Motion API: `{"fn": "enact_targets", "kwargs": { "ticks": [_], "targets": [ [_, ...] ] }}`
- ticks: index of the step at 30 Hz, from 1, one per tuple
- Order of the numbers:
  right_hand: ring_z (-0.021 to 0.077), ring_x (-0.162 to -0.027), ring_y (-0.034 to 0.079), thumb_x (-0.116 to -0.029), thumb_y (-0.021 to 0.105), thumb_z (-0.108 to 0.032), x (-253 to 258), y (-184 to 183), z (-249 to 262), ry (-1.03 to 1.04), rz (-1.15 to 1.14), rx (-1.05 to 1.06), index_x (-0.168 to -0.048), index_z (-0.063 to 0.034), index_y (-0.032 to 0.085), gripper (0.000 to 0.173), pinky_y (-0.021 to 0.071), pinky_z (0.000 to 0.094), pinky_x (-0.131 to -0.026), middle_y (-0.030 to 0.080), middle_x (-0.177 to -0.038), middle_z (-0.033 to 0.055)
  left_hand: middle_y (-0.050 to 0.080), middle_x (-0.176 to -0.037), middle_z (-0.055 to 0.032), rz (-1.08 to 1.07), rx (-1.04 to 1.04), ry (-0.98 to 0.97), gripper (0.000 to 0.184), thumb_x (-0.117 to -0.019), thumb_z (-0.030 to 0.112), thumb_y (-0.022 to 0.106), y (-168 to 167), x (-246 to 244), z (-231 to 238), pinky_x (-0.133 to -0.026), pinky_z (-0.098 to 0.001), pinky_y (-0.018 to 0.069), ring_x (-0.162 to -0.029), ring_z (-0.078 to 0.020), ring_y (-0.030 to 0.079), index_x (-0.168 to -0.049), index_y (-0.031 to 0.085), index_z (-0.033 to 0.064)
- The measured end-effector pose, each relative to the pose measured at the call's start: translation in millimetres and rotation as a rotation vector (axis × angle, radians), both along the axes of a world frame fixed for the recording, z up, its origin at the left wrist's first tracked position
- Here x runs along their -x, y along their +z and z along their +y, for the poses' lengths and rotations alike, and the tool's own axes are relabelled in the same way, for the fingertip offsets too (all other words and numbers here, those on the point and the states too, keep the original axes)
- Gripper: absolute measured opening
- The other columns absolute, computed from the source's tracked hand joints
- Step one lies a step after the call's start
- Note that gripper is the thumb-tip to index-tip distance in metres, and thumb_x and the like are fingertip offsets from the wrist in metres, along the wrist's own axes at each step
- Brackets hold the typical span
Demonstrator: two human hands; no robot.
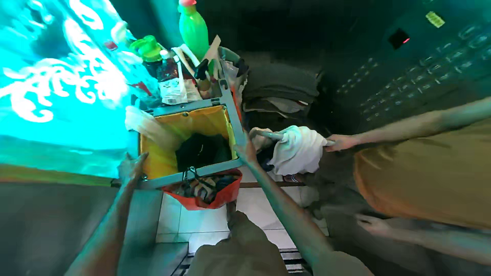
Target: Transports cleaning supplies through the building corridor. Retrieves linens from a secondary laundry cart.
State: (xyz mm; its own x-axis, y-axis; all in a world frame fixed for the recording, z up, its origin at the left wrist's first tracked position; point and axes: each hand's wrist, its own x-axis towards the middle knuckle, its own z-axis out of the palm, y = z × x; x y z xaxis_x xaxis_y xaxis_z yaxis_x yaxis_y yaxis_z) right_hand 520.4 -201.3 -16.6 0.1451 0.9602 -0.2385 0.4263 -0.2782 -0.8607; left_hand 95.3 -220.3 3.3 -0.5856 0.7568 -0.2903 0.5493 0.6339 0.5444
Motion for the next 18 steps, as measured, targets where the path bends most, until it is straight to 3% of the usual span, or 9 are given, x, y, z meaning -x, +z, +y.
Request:
{"fn": "enact_targets", "kwargs": {
  "ticks": [4, 6, 9, 12, 16, 18],
  "targets": [
    [0.0473, -0.116, 0.062, -0.0884, 0.077, -0.02, -21, -1, -68, 0.027, 0.058, -0.024, -0.162, -0.0301, 0.029, 0.088, 0.0538, 0.0677, -0.088, 0.058, -0.14, 0.0242, 0.055, -0.138, -0.0345, 0.038, -0.072, 0.059, 0.082, -0.091, 0.053, 0.072, -7, -26, -83, -0.104, -0.071, 0.0405, -0.129, -0.0534, 0.051, -0.152, 0.044, 0.0055],
    [0.0481, -0.113, 0.063, -0.0887, 0.076, -0.02, -31, 5, -93, 0.035, 0.023, -0.024, -0.161, -0.0275, 0.032, 0.085, 0.0538, 0.0681, -0.086, 0.06, -0.136, 0.0256, 0.061, -0.129, -0.0318, 0.024, -0.131, 0.113, 0.076, -0.0898, 0.054, 0.073, -16, -38, -123, -0.097, -0.0717, 0.0453, -0.119, -0.0517, 0.059, -0.146, 0.051, 0.0079],
    [0.0446, -0.121, 0.062, -0.0899, 0.075, -0.024, -43, -2, -107, 0.014, -0.05, 0.001, -0.162, -0.0234, 0.034, 0.082, 0.0508, 0.0664, -0.097, 0.06, -0.138, 0.0257, 0.064, -0.125, -0.0297, -0.01, -0.142, 0.152, 0.073, -0.0911, 0.056, 0.071, -13, -62, -178, -0.092, -0.0733, 0.0464, -0.114, -0.0513, 0.061, -0.146, 0.05, 0.0121],
    [0.0429, -0.119, 0.064, -0.09, 0.075, -0.021, -60, -3, -148, 0.044, -0.06, -0.012, -0.162, -0.0236, 0.033, 0.084, 0.0516, 0.0652, -0.097, 0.062, -0.136, 0.0249, 0.065, -0.122, -0.0305, 0.014, -0.107, 0.177, 0.073, -0.0926, 0.059, 0.067, -10, -86, -234, -0.088, -0.0742, 0.0472, -0.111, -0.0525, 0.063, -0.147, 0.049, 0.0146],
    [0.0425, -0.107, 0.067, -0.0866, 0.076, -0.019, -89, -10, -215, 0.049, -0.006, -0.05, -0.159, -0.0276, 0.037, 0.083, 0.0541, 0.0658, -0.086, 0.064, -0.13, 0.0235, 0.067, -0.12, -0.0296, 0.116, 0.0, 0.194, 0.073, -0.0947, 0.063, 0.061, -9, -118, -300, -0.09, -0.0699, 0.0494, -0.113, -0.0501, 0.064, -0.146, 0.05, 0.0117],
    [0.0421, -0.111, 0.066, -0.0859, 0.077, -0.016, -101, -17, -249, 0.036, 0.044, -0.04, -0.159, -0.0299, 0.038, 0.083, 0.0534, 0.0663, -0.089, 0.065, -0.131, 0.022, 0.067, -0.121, -0.0289, 0.159, 0.043, 0.201, 0.075, -0.0957, 0.064, 0.058, -5, -135, -337, -0.093, -0.068, 0.0492, -0.115, -0.0483, 0.064, -0.147, 0.05, 0.011]
  ]
}}
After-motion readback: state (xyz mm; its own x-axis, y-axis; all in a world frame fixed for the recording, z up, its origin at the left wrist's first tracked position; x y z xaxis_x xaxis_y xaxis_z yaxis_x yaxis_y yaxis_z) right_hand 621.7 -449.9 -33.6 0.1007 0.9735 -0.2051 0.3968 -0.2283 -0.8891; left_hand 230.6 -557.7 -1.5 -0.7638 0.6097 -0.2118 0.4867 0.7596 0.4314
